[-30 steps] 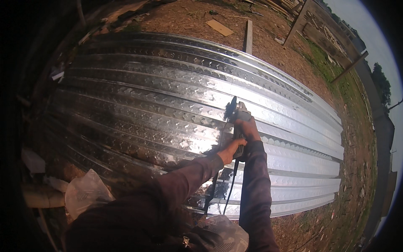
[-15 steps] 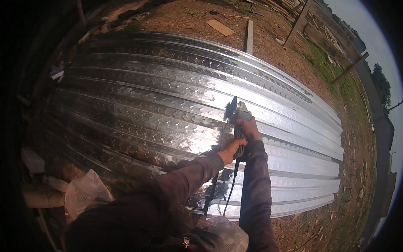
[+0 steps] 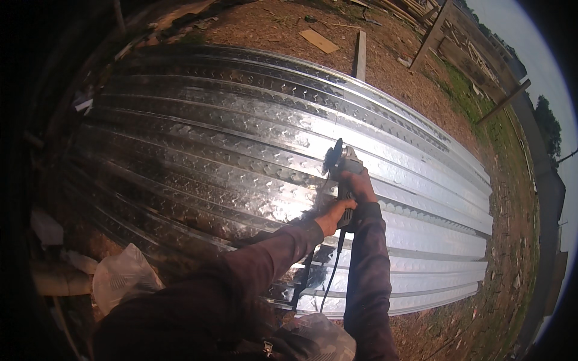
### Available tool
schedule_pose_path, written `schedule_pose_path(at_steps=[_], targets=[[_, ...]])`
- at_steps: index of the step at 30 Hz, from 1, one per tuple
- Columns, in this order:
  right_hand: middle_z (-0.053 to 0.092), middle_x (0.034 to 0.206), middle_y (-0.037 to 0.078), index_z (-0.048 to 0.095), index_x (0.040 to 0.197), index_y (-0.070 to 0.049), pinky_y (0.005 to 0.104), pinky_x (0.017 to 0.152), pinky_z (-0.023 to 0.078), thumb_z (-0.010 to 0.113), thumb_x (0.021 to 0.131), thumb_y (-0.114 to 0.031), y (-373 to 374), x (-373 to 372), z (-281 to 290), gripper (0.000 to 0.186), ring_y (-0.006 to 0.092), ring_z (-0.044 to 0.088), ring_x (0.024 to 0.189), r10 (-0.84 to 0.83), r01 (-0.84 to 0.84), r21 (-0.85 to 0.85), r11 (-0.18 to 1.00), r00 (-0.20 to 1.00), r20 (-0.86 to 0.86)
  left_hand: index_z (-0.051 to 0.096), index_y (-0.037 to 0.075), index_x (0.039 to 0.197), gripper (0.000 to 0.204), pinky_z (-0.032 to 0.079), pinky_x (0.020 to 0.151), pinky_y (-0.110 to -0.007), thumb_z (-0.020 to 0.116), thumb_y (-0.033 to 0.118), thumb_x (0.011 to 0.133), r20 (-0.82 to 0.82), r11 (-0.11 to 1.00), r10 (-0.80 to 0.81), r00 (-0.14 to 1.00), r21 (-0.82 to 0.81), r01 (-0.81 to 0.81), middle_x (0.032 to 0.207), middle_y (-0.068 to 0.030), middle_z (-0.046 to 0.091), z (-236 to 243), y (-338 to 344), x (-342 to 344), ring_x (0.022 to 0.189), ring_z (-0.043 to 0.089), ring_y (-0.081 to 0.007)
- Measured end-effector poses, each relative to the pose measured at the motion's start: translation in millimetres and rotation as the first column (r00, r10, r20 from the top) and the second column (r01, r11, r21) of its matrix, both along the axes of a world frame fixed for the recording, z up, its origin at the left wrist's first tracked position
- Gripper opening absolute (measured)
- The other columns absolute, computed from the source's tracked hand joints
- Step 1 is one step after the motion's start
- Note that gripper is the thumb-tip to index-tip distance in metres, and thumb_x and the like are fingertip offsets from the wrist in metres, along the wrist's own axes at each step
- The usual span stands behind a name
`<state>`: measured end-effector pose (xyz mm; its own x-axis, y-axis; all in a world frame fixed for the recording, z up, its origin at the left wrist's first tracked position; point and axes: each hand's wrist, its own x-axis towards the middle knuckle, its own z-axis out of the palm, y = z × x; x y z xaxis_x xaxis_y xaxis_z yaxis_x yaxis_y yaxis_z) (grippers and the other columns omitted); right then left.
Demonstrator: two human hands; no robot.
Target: The person uses an angle grinder to cut a corrugated metal sheet. They walk to the sheet, position the grinder, and cut along its length, producing sparks. The person adjusts their position and continues cutting until the sheet is separated.
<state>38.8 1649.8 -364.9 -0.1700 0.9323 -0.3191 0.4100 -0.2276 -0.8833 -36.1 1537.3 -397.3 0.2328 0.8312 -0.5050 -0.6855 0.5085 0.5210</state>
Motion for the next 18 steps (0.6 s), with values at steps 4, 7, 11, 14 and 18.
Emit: schedule_pose_path(at_steps=[4,7,11,14,18], targets=[[0.063,0.103,0.016,0.045,0.124,0.009,0.0352,0.073,0.053,0.07,0.074,-0.019,-1.0,-3.9,6.7,0.064,0.0232,0.064,0.087,0.058,-0.058,-0.014,0.998,0.998,-0.019,0.067,0.01,0.093,0.02,0.05,0.062,-0.03,0.07,0.022,0.077,-0.041,1.0,-0.003,0.999,-0.008,0.003,0.081,-0.0015,0.067,-7.5,4.5,0.1,0.069,0.063,-0.0143],[0.063,0.104,0.017,0.043,0.127,0.01,0.0357,0.074,0.053,0.07,0.074,-0.019,0.9,-5.9,7.4,0.066,0.0237,0.064,0.088,0.026,-0.026,-0.04,0.999,1.0,0.016,0.067,0.009,0.094,0.021,0.051,0.062,-0.03,0.069,0.022,0.077,-0.025,1.0,-0.001,1.0,-0.019,0.0,0.08,-0.002,0.067,-8.0,7.3,0.2,0.069,0.063,-0.0145],[0.063,0.105,0.018,0.041,0.128,0.011,0.0363,0.074,0.053,0.071,0.073,-0.02,7.0,-3.9,2.2,0.07,0.025,0.064,0.088,-0.012,0.014,-0.059,0.998,0.999,0.042,0.067,0.008,0.093,0.022,0.052,0.061,-0.031,0.07,0.021,0.076,0.01,1.0,0.009,1.0,-0.009,-0.009,0.08,-0.0027,0.067,-0.1,8.3,-3.8,0.068,0.064,-0.0149],[0.067,0.091,0.008,0.064,0.108,0.0,0.0353,0.067,0.052,0.065,0.078,-0.014,11.1,0.3,0.1,0.033,0.02,0.063,0.075,-0.074,0.073,0.013,0.997,0.995,0.073,0.068,0.007,0.092,0.021,0.052,0.059,-0.031,0.071,0.02,0.075,0.04,1.0,0.025,0.999,-0.012,-0.025,0.08,-0.0033,0.067,11.3,10.3,-2.2,0.067,0.064,-0.0157],[0.062,0.108,0.021,0.04,0.129,0.011,0.0376,0.076,0.054,0.071,0.074,-0.02,15.3,-4.8,5.7,0.071,0.0278,0.065,0.091,-0.017,0.022,-0.073,0.997,0.998,0.068,0.068,0.007,0.092,0.02,0.053,0.059,-0.031,0.07,0.019,0.075,0.012,0.999,0.032,0.999,-0.002,-0.032,0.08,-0.0038,0.067,6.7,14.5,-7.1,0.066,0.065,-0.0163]])
